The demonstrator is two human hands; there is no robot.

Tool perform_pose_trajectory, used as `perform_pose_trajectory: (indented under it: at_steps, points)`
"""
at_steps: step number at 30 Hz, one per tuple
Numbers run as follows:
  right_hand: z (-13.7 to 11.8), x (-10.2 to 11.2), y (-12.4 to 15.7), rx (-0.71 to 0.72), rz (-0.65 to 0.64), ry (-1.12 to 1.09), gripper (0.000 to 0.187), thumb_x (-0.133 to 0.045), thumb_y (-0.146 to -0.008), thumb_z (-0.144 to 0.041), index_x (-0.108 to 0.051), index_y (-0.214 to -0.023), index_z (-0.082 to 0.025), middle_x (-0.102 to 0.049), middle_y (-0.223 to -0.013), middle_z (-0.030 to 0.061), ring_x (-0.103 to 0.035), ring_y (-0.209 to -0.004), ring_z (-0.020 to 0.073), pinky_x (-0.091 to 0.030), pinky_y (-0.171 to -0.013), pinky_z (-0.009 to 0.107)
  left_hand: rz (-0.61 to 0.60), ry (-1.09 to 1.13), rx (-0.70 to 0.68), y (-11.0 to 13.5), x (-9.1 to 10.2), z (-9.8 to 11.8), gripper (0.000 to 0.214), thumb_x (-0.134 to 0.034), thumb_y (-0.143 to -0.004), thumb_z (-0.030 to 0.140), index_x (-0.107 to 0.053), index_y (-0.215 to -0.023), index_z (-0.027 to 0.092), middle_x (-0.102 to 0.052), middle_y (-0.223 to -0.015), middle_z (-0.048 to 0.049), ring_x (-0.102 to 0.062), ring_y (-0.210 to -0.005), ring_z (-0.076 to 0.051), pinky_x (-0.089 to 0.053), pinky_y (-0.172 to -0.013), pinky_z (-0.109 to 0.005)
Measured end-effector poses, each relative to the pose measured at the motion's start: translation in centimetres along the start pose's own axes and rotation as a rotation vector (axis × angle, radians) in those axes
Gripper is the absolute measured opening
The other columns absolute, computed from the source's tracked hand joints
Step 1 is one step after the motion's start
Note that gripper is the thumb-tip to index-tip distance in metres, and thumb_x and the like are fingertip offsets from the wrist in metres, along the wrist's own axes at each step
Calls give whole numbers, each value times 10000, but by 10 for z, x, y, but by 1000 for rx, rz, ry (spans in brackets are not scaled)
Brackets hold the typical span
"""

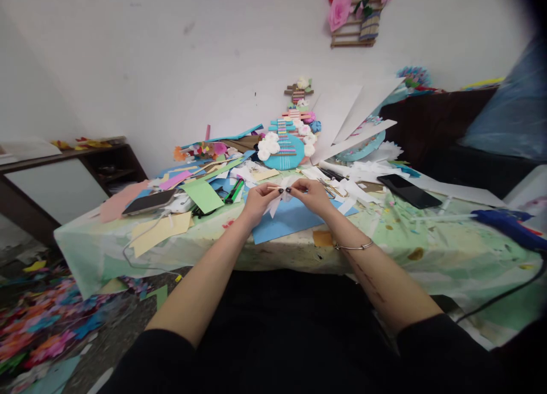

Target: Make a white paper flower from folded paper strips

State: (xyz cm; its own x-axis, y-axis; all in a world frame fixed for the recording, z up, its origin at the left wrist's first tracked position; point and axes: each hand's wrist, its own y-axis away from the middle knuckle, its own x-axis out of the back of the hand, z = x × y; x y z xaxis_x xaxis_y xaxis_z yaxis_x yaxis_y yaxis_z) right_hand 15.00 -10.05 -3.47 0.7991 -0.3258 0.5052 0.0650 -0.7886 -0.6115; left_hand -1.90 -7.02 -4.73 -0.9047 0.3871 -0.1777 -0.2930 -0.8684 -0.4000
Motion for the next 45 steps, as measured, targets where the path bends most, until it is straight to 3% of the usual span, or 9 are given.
perform_pose_trajectory:
  at_steps: [4, 7, 19, 24, 31, 34, 37, 45]
  points:
    - [0, 2, 0, 41, -64, 184, 384, -450, -854, -397, -602, -606, -147, -534, -548, 12, -431, -539, 112, -277, -544, 252, 2, 35, -9, -1, -1, 0, 235, -774, -579, 261, -668, -742, 129, -683, -650, -13, -606, -596, -131, -413, -597, -244]
    - [0, 3, 0, 30, -67, 209, 401, -450, -851, -400, -598, -578, -146, -479, -512, -2, -399, -521, 105, -247, -533, 255, -6, 38, -5, -1, -1, 0, 233, -770, -586, 258, -667, -749, 126, -687, -654, -16, -609, -591, -131, -413, -591, -242]
    - [1, 2, -1, -120, 4, 29, 372, -585, -729, -490, -629, -620, -138, -469, -516, -14, -374, -523, 98, -251, -516, 252, -76, 74, 46, 1, 1, 1, 287, -778, -517, 158, -674, -783, 133, -700, -689, -25, -601, -593, -129, -416, -608, -250]
    - [4, 1, -1, -155, -11, -103, 377, -626, -690, -512, -621, -624, -141, -456, -524, -23, -355, -513, 89, -254, -506, 249, -71, 129, 78, 1, 3, 4, 274, -677, -498, 101, -708, -769, 124, -701, -684, -28, -594, -593, -141, -417, -598, -249]
    - [3, 0, 0, -173, -25, -147, 361, -645, -675, -496, -620, -613, -141, -426, -515, -33, -342, -509, 84, -234, -499, 250, -70, 280, 166, 0, 5, 7, 294, -502, -634, 254, -700, -771, 85, -702, -739, -92, -620, -649, -185, -457, -616, -281]
    - [2, 0, 0, -162, -28, -189, 348, -653, -671, -481, -619, -612, -140, -420, -514, -38, -330, -511, 82, -232, -505, 253, -35, 219, 145, -1, 4, 7, 199, -572, -630, 214, -665, -772, 110, -682, -699, -56, -600, -594, -151, -445, -583, -257]
    - [1, 0, 0, -149, -36, -225, 339, -667, -661, -471, -610, -607, -141, -424, -511, -41, -323, -512, 81, -235, -507, 252, -14, 181, 138, -1, 3, 6, 259, -635, -606, 147, -628, -864, 145, -658, -669, -10, -574, -539, -120, -420, -540, -231]
    - [-3, 0, 1, -147, -76, -293, 337, -691, -624, -457, -582, -601, -140, -464, -541, -32, -348, -527, 82, -256, -524, 253, -70, 236, 278, -3, 6, -1, 241, -676, -610, 135, -598, -838, 128, -651, -687, -34, -608, -556, -153, -460, -524, -264]
